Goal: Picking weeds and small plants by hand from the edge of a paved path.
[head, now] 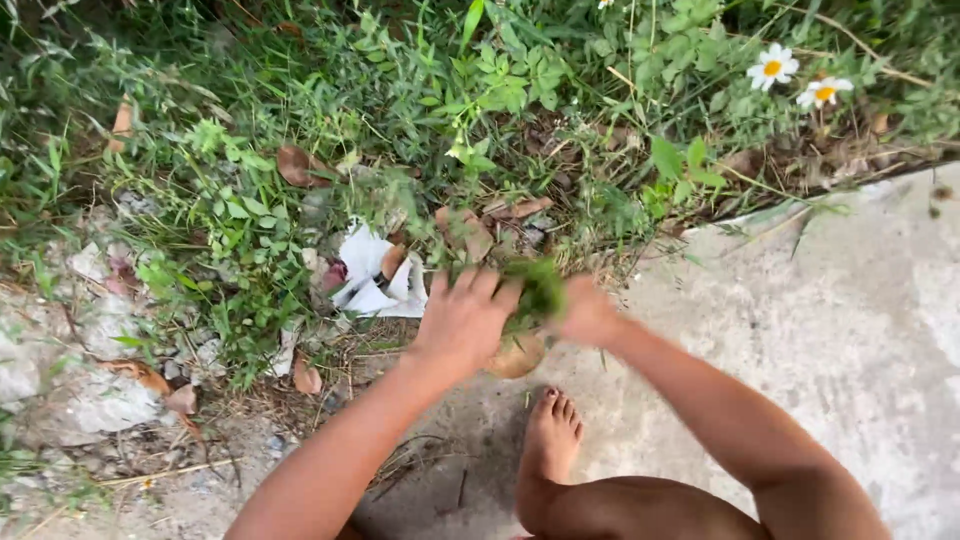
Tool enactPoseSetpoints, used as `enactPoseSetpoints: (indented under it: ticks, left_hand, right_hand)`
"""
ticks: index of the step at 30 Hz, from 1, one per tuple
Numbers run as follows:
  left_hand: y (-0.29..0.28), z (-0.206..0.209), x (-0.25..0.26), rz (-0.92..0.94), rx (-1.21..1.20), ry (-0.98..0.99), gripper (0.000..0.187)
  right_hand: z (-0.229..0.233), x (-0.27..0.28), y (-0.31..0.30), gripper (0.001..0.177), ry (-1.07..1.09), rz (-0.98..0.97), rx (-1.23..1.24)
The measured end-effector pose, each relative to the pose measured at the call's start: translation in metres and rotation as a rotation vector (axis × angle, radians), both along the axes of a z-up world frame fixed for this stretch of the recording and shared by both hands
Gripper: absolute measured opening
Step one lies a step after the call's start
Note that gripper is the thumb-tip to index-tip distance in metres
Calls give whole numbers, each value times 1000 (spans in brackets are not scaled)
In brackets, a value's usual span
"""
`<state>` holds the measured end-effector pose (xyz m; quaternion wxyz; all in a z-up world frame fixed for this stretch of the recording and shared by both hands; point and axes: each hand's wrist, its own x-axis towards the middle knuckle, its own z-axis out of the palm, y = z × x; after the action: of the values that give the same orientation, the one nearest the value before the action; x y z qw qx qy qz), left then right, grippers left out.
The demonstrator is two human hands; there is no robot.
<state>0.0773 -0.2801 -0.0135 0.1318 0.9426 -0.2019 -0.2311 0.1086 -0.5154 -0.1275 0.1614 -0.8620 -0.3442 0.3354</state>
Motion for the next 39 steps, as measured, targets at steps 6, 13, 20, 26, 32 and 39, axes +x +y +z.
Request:
enactPoseSetpoints:
  ticks: [6, 13, 20, 26, 32, 39]
  left_hand:
    - [6, 10, 30, 254, -253, -429, 56]
    - [-20, -114, -18, 292, -165, -48, 121]
    - [10, -251, -65, 149, 293, -139, 51]
    - [22, -217, -58, 75, 70, -97, 46]
    - [25, -116, -33, 171, -68, 258, 61]
    - [75, -100, 5, 336, -273, 122, 72]
  right_hand:
    - [97, 57, -100, 20, 64, -1336, 883]
    - [152, 52, -56, 9, 26, -946, 722]
    - [37, 4, 51, 31, 75, 49, -234]
    - [-63, 3, 40, 23, -513, 117, 88]
    - [-108, 1, -31, 25, -63, 67, -452]
    - [77, -18, -144, 30, 30, -1537, 86]
